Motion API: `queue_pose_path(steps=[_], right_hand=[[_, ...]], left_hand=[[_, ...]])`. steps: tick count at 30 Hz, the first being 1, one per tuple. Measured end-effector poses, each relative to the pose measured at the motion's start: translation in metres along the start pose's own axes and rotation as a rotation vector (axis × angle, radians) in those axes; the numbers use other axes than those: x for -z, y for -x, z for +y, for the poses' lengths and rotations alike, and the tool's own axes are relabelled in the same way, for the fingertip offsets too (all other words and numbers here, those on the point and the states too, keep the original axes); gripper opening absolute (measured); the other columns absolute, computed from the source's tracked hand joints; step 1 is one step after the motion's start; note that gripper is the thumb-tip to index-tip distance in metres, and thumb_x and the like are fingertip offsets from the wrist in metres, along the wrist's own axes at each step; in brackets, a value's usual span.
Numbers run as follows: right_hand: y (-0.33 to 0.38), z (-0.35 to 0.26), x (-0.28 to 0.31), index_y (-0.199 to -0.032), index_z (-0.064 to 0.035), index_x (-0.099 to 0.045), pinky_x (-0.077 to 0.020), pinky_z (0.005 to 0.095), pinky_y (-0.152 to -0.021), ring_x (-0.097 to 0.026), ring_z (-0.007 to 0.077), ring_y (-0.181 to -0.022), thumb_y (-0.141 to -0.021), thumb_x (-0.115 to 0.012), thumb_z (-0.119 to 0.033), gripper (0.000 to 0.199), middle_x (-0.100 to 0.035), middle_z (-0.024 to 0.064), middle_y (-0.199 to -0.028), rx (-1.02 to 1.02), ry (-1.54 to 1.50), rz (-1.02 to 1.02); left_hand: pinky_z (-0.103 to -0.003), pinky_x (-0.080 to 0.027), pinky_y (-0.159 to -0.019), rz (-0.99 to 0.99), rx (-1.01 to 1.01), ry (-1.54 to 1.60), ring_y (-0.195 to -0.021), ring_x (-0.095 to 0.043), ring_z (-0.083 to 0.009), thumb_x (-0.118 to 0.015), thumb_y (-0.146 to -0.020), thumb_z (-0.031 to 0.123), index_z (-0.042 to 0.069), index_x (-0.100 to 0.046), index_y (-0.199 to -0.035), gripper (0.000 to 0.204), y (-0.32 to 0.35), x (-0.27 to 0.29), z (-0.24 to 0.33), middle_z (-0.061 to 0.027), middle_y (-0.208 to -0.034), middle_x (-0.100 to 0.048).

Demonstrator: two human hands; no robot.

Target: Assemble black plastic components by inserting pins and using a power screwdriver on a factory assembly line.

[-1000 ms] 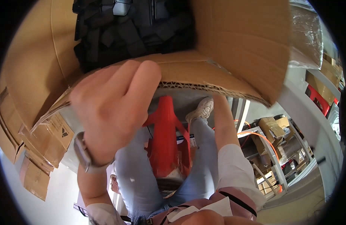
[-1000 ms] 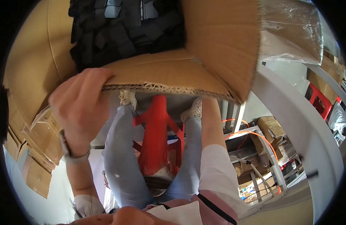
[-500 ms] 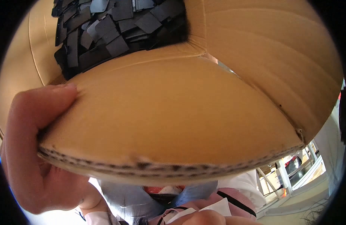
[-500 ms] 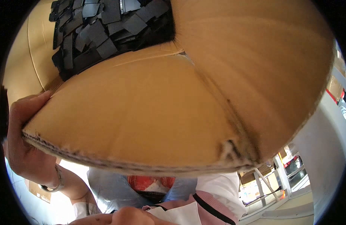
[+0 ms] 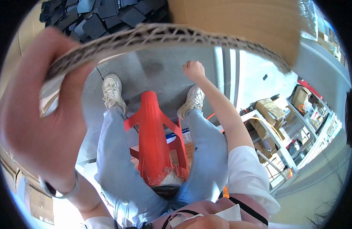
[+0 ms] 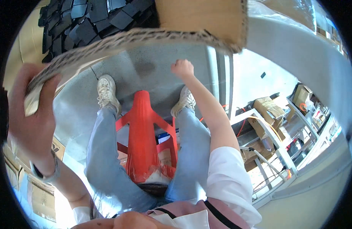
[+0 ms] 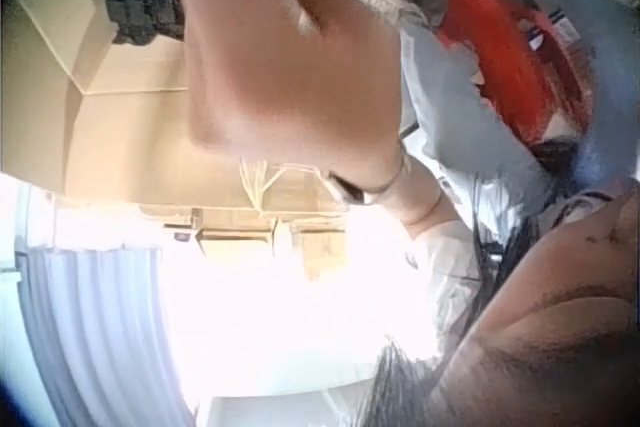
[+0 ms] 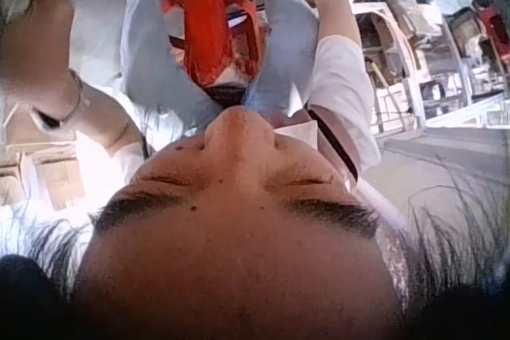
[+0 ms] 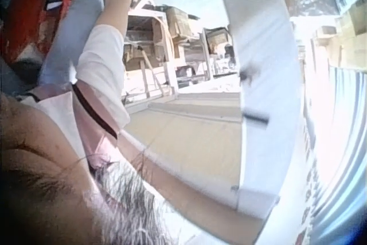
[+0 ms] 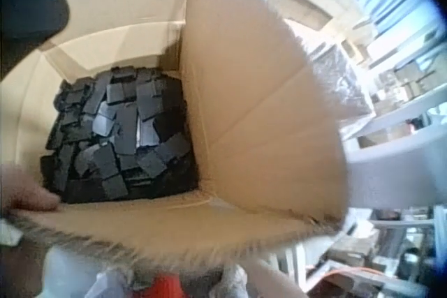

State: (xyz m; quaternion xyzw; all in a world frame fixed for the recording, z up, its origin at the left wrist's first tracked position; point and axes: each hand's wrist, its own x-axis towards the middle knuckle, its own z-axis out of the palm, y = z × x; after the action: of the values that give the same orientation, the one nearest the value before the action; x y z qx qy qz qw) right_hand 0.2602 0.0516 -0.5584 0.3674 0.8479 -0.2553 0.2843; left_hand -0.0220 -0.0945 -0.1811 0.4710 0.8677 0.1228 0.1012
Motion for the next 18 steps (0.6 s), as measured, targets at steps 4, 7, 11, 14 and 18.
queue_pose_path(steps=[4,7,11,14,18], right_hand=[[0.057,0.043,0.050,-0.083,-0.0057,-0.071,-0.0532,0.0482,-0.078,-0.065,0.0400,-0.083,-0.084,-0.048,-0.034,0.037,-0.067,0.0203,-0.083,-0.049,0.002,-0.057],[0.081,0.000,0.083,-0.083,-0.0045,-0.069,-0.0527,0.0478,-0.076,-0.065,0.0398,-0.082,-0.085,-0.048,-0.030,0.033,-0.067,0.0211,-0.083,0.106,0.075,-0.100],[0.133,-0.038,0.166,-0.083,-0.0038,-0.068,-0.0529,0.0435,-0.072,-0.064,0.0388,-0.076,-0.087,-0.051,-0.025,0.027,-0.066,0.0199,-0.079,0.214,-0.167,0.075],[0.216,-0.079,0.223,-0.086,-0.0031,-0.065,-0.0521,0.0364,-0.068,-0.065,0.0320,-0.072,-0.088,-0.056,-0.020,0.019,-0.066,0.0155,-0.077,0.252,-0.573,0.218],[0.358,-0.156,0.303,-0.081,-0.0019,-0.061,-0.0471,0.0334,-0.057,-0.057,0.0234,-0.061,-0.085,-0.064,-0.014,0.013,-0.057,0.0100,-0.070,0.570,-0.570,0.513]], left_hand=[[-0.029,-0.052,-0.067,0.134,-0.156,-0.051,-0.077,-0.067,-0.0207,-0.076,-0.075,0.013,0.008,-0.066,-0.095,0.023,-0.006,-0.023,0.028,-0.0068,-0.089,-0.068],[-0.037,-0.051,-0.086,0.281,-0.338,0.145,-0.098,-0.064,-0.0300,-0.072,-0.075,0.004,0.006,-0.065,-0.097,0.024,0.013,-0.007,0.023,-0.0109,-0.104,-0.066],[-0.048,-0.048,-0.089,0.389,-0.319,0.173,-0.104,-0.061,-0.0325,-0.065,-0.070,-0.002,0.004,-0.065,-0.097,0.027,0.122,0.022,0.002,-0.0130,-0.106,-0.063],[-0.039,-0.046,-0.091,0.226,0.212,0.509,-0.102,-0.058,-0.0316,-0.059,-0.082,-0.002,0.000,-0.061,-0.100,0.018,0.247,0.014,-0.022,-0.0154,-0.106,-0.060],[-0.033,-0.041,-0.095,0.006,1.203,1.111,-0.108,-0.051,-0.0192,-0.061,-0.092,0.020,0.000,-0.052,-0.121,0.036,0.501,-0.090,-0.094,-0.0099,-0.117,-0.056]])
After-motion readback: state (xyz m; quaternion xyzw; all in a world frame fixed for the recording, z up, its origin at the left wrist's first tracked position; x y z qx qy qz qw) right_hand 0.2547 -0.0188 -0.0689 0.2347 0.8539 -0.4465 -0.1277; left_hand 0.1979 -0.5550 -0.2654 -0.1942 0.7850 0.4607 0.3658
